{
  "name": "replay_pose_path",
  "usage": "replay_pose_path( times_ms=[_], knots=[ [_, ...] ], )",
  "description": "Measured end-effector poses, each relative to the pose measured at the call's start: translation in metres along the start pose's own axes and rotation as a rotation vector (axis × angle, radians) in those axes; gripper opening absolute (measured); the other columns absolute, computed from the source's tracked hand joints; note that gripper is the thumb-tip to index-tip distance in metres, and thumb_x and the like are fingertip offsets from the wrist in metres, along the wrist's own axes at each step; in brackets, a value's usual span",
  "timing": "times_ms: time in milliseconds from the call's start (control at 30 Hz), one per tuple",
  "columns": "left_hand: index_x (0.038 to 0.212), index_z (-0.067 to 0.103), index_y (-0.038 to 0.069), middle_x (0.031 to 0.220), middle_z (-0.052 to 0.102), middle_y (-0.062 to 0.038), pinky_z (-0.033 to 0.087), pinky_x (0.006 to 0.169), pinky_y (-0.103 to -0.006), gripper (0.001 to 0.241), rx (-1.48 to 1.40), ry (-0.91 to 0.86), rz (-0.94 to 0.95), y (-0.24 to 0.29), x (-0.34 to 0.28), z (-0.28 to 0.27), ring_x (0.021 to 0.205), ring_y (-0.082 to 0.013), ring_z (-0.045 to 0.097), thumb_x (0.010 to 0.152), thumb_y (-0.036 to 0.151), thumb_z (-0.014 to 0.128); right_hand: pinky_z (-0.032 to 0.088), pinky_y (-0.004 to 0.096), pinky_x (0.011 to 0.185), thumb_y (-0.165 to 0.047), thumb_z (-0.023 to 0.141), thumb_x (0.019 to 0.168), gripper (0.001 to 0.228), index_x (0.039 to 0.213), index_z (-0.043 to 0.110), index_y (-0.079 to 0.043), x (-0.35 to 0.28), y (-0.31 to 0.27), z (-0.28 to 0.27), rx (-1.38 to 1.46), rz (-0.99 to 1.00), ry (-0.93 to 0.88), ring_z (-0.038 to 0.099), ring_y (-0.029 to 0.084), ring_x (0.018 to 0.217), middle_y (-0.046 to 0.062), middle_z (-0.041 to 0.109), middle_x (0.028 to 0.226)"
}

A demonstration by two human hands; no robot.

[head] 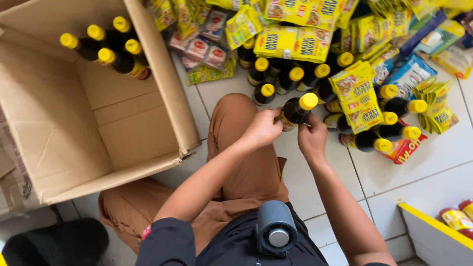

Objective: Packing sauce bottles and seasoning sachets from the floor into cardboard boxes in a grocery store.

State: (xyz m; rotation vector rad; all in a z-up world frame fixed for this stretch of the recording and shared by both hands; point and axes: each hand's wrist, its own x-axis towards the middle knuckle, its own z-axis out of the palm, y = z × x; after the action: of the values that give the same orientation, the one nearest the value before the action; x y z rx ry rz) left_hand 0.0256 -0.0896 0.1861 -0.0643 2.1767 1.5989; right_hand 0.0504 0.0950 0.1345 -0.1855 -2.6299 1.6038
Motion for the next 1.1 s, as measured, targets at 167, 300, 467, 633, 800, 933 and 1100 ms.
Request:
replay_pose_path(
  times_ms=[167,300,467,633,800,933,1100],
  knots=[
    [0.125,0.067,-0.001,0.1,0.072,-0.021,0.056,0.081,-0.0376,0.039,0.023,0.225,0.163,0.034,-0.055,-0.078,0.093,-0.0302,0.071,0.088,0.012,0.067,0.04,0.023,0.062,0.002,0.056,0.097,0.014,0.102,0.069,0.002,0.002,-0.127,0.019,0.147,0.033,-0.119,0.047,0.003,0.072,-0.004,0.059,0.08],
    [0.135,0.063,-0.001,0.105,0.069,-0.014,0.059,0.083,-0.0319,0.045,-0.122,0.348,0.155,0.052,-0.102,-0.147,0.094,-0.0214,0.074,0.092,0.012,0.069,0.038,0.02,0.064,0.006,0.053,0.095,0.017,0.103,0.068,0.002,0.003,-0.202,0.058,0.198,-0.157,-0.21,0.046,0.001,0.075,-0.007,0.058,0.084],
    [0.136,0.063,0.0,0.11,0.068,-0.011,0.06,0.088,-0.0295,0.044,-0.212,0.479,0.198,0.029,-0.14,-0.236,0.098,-0.0165,0.074,0.095,0.012,0.071,0.037,0.021,0.063,0.008,0.055,0.096,0.012,0.101,0.064,0.002,0.005,-0.258,0.138,0.113,-0.315,-0.284,0.044,0.003,0.073,-0.001,0.053,0.079],
    [0.137,0.064,0.0,0.107,0.069,-0.009,0.056,0.091,-0.028,0.044,-0.167,0.611,0.226,-0.035,-0.152,-0.328,0.098,-0.0139,0.07,0.095,0.011,0.073,0.049,0.023,0.07,0.007,0.054,0.09,0.024,0.109,0.068,0.002,0.009,-0.311,0.245,0.183,-0.391,-0.416,0.058,0.003,0.082,0.005,0.066,0.091],
    [0.135,0.067,0.0,0.109,0.068,-0.006,0.054,0.093,-0.0279,0.041,-0.332,0.693,0.176,-0.123,-0.128,-0.398,0.101,-0.0135,0.068,0.094,0.006,0.071,0.051,0.027,0.07,0.006,0.054,0.087,0.028,0.111,0.069,0.001,0.01,-0.317,0.358,0.082,-0.312,-0.492,0.061,0.009,0.077,0.011,0.07,0.086],
    [0.131,0.07,-0.003,0.107,0.071,-0.007,0.054,0.087,-0.0295,0.036,-0.654,0.74,0.12,-0.222,-0.077,-0.433,0.096,-0.014,0.067,0.095,0.003,0.063,0.055,0.036,0.081,0.005,0.054,0.085,0.037,0.119,0.067,0.001,0.008,-0.299,0.434,0.055,-0.356,-0.513,0.07,0.025,0.089,0.019,0.073,0.097],
    [0.122,0.073,-0.006,0.107,0.078,-0.011,0.056,0.085,-0.0303,0.034,-0.712,0.869,0.036,-0.293,-0.034,-0.436,0.094,-0.015,0.07,0.095,0.005,0.054,0.053,0.046,0.087,0.005,0.054,0.083,0.039,0.12,0.064,0.005,0.012,-0.243,0.508,-0.079,-0.341,-0.485,0.067,0.043,0.098,0.029,0.068,0.103]
  ],
)
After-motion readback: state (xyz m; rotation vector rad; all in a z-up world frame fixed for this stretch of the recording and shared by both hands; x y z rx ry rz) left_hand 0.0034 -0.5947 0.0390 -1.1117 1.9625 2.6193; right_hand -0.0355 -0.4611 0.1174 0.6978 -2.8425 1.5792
